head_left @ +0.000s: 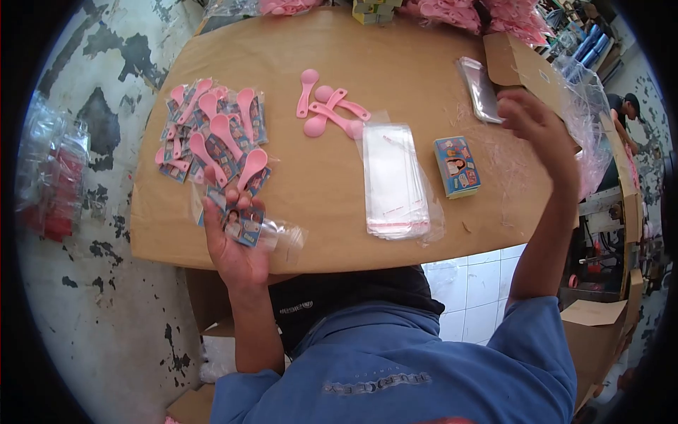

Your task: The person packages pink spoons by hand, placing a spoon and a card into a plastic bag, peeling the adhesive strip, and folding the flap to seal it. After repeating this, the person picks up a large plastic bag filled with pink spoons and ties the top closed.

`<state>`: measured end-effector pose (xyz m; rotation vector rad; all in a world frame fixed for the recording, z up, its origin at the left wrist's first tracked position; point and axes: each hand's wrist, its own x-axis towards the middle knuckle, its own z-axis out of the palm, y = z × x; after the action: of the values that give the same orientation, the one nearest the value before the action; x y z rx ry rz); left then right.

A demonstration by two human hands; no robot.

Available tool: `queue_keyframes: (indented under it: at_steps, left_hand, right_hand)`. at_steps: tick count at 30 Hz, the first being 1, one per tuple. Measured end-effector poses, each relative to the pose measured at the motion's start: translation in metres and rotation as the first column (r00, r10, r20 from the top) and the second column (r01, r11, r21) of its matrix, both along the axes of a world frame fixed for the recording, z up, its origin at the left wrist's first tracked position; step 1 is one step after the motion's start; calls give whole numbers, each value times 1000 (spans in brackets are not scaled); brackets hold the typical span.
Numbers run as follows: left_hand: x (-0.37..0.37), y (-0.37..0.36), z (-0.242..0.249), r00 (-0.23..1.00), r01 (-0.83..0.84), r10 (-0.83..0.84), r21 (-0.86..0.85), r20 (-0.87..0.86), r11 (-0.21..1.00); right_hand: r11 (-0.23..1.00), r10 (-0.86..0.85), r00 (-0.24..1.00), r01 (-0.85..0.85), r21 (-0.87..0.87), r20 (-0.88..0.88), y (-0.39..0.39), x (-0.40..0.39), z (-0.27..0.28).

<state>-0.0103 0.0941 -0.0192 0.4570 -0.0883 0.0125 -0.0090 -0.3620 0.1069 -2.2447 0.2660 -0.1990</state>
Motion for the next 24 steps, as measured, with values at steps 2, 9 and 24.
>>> queue_keyframes:
  at_steps: [2, 9, 24]
  left_hand:
    - [0, -1, 2, 999, -21, 23, 71, -31, 997]
    - [-1, -14, 15, 991, -132, 127, 277, 38, 952]
    - [-12, -38, 7, 994, -5, 40, 324, -103, 946]
  right_hand:
    - [998, -41, 994, 36, -52, -104, 3, 11, 12]
    - [819, 72, 974, 64, -570, 213, 59, 76, -9]
    - [480, 679, 727, -542, -689, -99, 219, 156, -85]
